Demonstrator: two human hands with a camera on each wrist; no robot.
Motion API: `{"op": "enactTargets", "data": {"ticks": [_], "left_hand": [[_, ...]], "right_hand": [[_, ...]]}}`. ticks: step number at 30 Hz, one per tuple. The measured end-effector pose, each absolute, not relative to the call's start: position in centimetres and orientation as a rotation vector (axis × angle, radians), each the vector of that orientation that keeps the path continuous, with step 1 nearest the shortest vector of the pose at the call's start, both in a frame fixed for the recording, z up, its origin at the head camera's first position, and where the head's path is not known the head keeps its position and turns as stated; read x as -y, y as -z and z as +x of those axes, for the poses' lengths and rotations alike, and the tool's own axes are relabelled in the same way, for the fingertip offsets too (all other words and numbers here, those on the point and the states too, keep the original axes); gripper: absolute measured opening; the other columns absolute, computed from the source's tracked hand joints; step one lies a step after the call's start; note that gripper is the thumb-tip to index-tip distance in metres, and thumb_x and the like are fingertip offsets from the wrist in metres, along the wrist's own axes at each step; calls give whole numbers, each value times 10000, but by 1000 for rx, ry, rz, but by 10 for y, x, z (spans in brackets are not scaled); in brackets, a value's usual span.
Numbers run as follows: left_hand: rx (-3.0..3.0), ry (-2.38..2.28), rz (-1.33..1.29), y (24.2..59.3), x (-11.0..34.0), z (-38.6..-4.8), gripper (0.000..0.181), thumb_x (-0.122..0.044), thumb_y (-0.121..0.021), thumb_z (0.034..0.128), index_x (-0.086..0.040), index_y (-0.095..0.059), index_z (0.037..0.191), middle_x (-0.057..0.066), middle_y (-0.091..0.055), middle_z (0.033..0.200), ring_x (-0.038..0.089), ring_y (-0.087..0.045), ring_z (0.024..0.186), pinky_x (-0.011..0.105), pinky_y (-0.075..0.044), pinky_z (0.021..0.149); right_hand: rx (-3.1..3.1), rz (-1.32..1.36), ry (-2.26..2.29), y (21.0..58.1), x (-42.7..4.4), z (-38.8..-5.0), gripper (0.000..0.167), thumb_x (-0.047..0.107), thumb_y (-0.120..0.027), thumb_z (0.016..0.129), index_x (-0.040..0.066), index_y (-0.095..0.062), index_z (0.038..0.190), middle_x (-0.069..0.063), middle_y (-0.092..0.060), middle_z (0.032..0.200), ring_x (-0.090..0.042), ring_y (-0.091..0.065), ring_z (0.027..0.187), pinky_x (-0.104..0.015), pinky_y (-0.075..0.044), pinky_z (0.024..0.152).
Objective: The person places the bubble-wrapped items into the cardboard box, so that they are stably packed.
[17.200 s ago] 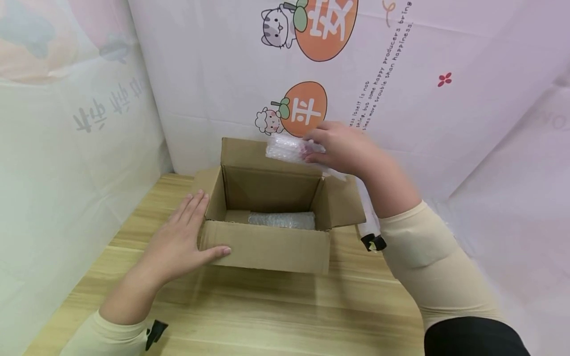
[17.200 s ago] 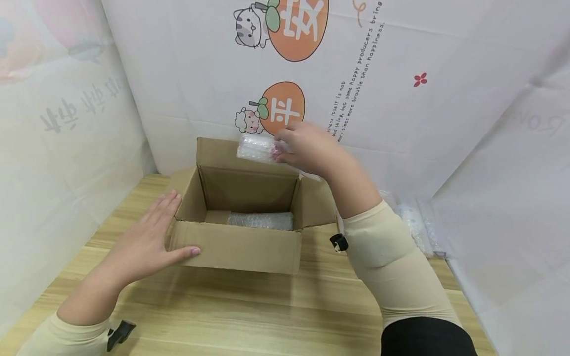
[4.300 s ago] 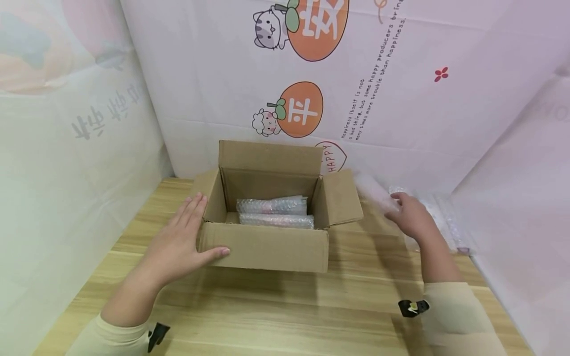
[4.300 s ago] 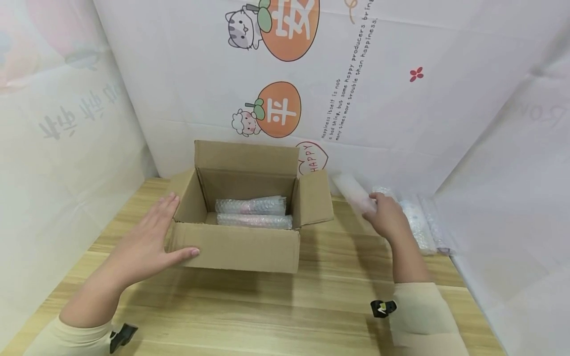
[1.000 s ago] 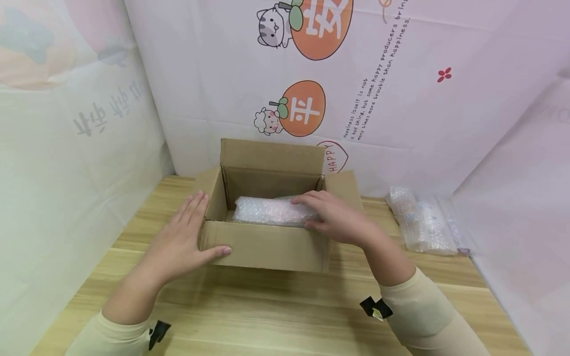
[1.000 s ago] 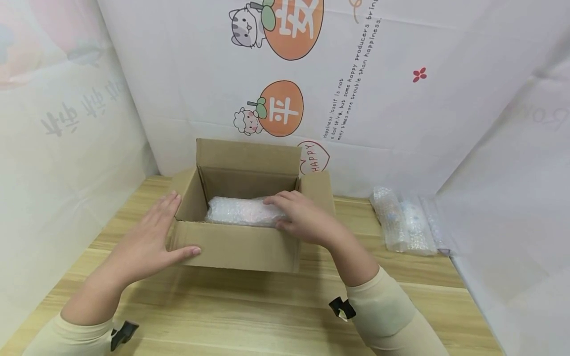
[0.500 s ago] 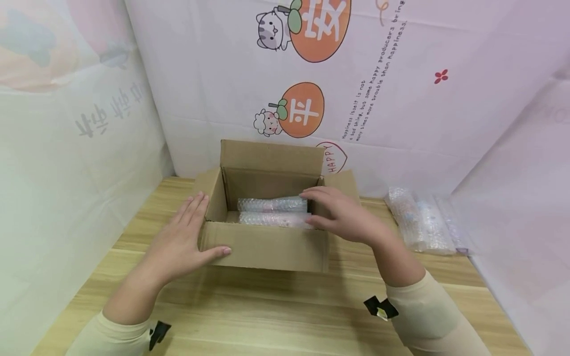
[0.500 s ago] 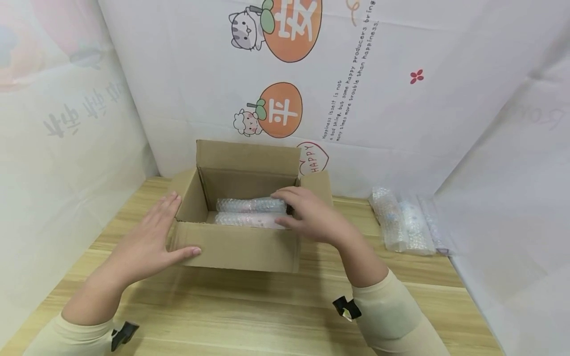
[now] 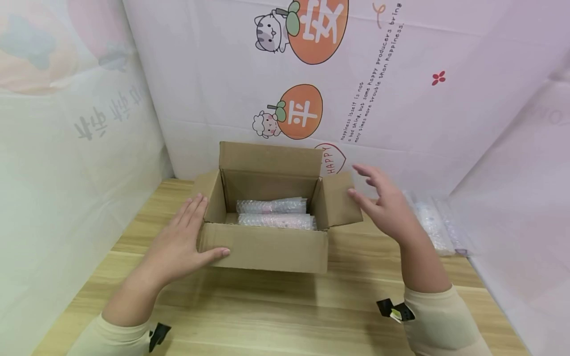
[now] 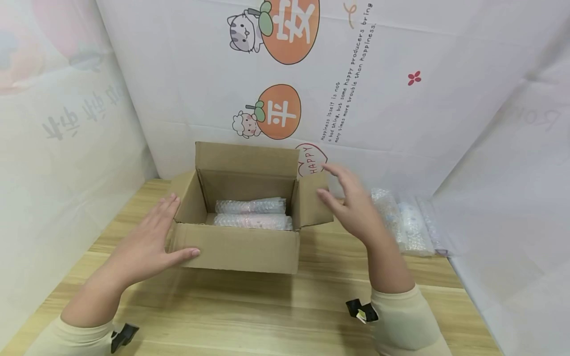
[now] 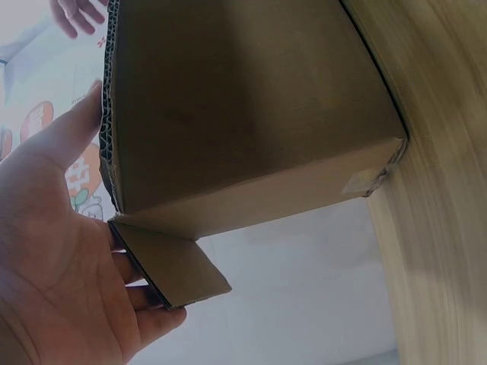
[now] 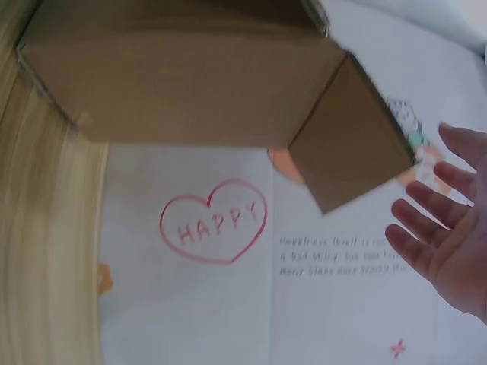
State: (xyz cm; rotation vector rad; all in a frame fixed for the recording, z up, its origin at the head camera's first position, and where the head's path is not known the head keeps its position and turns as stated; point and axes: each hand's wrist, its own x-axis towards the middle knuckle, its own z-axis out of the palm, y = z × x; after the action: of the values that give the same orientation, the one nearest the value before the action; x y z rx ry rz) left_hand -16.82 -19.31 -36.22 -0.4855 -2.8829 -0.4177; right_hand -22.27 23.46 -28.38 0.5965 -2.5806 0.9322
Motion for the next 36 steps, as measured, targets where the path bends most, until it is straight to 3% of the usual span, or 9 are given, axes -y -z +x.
{"op": "enactTargets", "data": {"ticks": [4, 8, 10, 18, 24, 36], "left_hand": [[2884, 444, -480, 363, 194, -168, 1196, -801, -534, 791, -110, 36, 1584, 116, 18, 1658, 346, -10, 1523, 573, -161, 1211], [2886, 448, -476, 364, 194, -168, 1196, -799, -538, 789, -119, 43, 1584, 109, 24, 1658, 340, -8, 1524, 578, -162, 1209], [2888, 452, -473, 364, 194, -168, 1198, -801, -537, 787, -122, 45, 1584, 108, 23, 1658, 334, -2, 1525, 580, -160, 1208], [2890, 496, -463, 363, 194, -167, 1201, -796, -555, 780, -140, 47, 1586, 97, 18, 1660, 354, -27, 1522, 581, -153, 1209], [2887, 489, -461, 362, 193, -168, 1204, -790, -564, 778, -132, 38, 1587, 99, 10, 1659, 373, -58, 1516, 573, -156, 1211], [2894, 484, -466, 363, 192, -170, 1206, -798, -558, 776, -135, 38, 1587, 87, 14, 1660, 366, -62, 1517, 573, -160, 1211]], "right_hand": [[2431, 474, -1012, 291, -253, -226, 571, 297, -632, 964, 206, -415, 1484, -81, -474, 1474, -366, -494, 1288, -580, -478, 976], [2329, 342, -1047, 300, -275, -229, 601, 281, -640, 958, 179, -391, 1495, -64, -479, 1459, -262, -468, 1324, -362, -437, 1063], [2317, 261, -1066, 305, -286, -229, 615, 298, -631, 961, 192, -371, 1507, -59, -466, 1469, -248, -459, 1334, -319, -430, 1067], [2341, -47, -1087, 331, -332, -235, 655, 391, -589, 969, 170, -330, 1529, -103, -413, 1515, -313, -423, 1367, -506, -385, 1107], [2426, -164, -983, 354, -359, -244, 726, 418, -581, 966, 69, -295, 1534, -217, -383, 1513, -443, -402, 1344, -627, -355, 1056], [2786, -390, -669, 405, -397, -260, 935, 648, -459, 935, 2, -180, 1549, -386, -275, 1483, -640, -265, 1276, -744, -311, 969]]}}
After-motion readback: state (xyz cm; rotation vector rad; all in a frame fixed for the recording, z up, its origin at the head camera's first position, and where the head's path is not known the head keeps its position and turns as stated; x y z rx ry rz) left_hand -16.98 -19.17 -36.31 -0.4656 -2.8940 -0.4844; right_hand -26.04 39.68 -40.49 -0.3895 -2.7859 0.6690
